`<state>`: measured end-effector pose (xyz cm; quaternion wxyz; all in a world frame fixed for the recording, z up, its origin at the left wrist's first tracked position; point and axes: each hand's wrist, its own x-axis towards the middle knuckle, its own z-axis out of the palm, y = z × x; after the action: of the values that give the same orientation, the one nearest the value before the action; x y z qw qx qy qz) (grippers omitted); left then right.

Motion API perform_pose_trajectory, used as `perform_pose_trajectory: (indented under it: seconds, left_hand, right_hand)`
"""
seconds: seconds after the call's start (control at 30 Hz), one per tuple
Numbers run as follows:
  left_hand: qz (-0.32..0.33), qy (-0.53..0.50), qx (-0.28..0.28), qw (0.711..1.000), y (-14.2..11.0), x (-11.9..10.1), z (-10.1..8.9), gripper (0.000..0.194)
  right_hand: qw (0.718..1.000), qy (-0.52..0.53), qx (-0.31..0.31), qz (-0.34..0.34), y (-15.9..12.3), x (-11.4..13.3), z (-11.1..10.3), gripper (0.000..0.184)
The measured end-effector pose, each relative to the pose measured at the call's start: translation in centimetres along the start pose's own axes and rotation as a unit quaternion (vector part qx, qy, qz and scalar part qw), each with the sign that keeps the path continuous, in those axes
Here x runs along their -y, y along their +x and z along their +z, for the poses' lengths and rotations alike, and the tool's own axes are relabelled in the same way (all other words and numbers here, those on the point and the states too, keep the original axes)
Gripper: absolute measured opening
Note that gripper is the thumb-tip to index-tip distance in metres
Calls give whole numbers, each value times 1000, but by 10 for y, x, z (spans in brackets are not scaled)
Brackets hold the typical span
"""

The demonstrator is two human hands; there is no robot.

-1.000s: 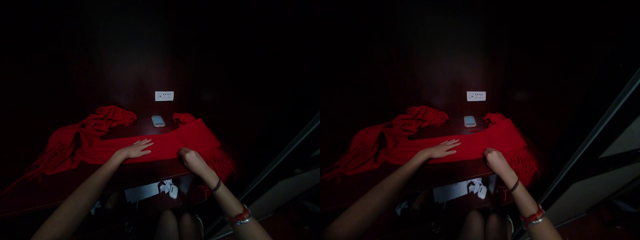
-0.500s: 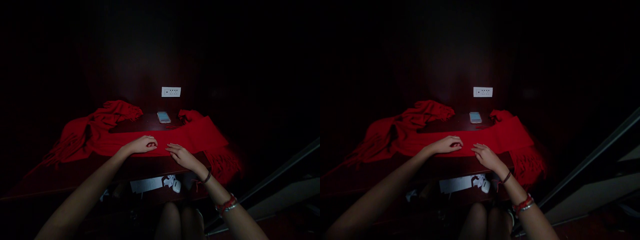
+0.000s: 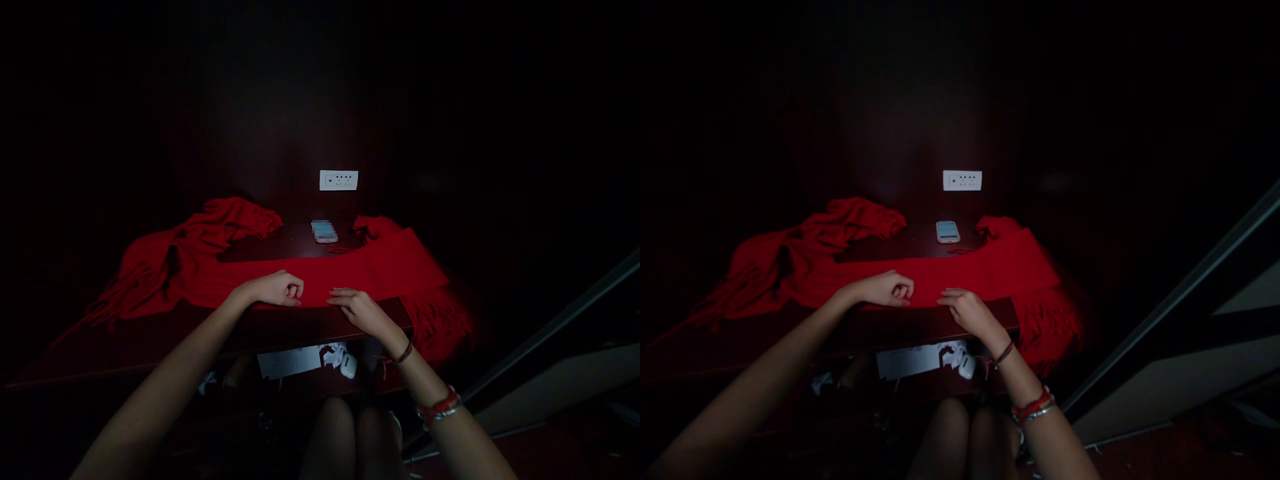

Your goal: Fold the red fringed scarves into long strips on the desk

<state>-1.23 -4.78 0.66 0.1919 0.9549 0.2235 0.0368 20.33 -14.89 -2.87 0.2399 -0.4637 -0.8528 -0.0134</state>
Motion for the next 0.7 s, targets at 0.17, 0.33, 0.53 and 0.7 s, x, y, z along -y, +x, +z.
perform_pose_trajectory:
  seconds: [0.17, 0.33, 0.53, 0.7]
  left_hand:
    - [54, 53, -26, 997, 2, -10, 0, 20]
    - [105, 167, -59, 979, 2, -20, 3, 27]
    - [99, 194, -71, 973, 2, -20, 2, 22]
    - [110, 188, -79, 973, 4, -18, 1, 10]
  right_hand:
    - [999, 17, -24, 11, -1, 4, -2, 28]
    - [999, 16, -40, 11, -2, 5, -4, 26]
    - [999, -23, -35, 20, 0, 6, -4, 24]
    - [994, -103, -22, 24, 4, 5, -4, 18]
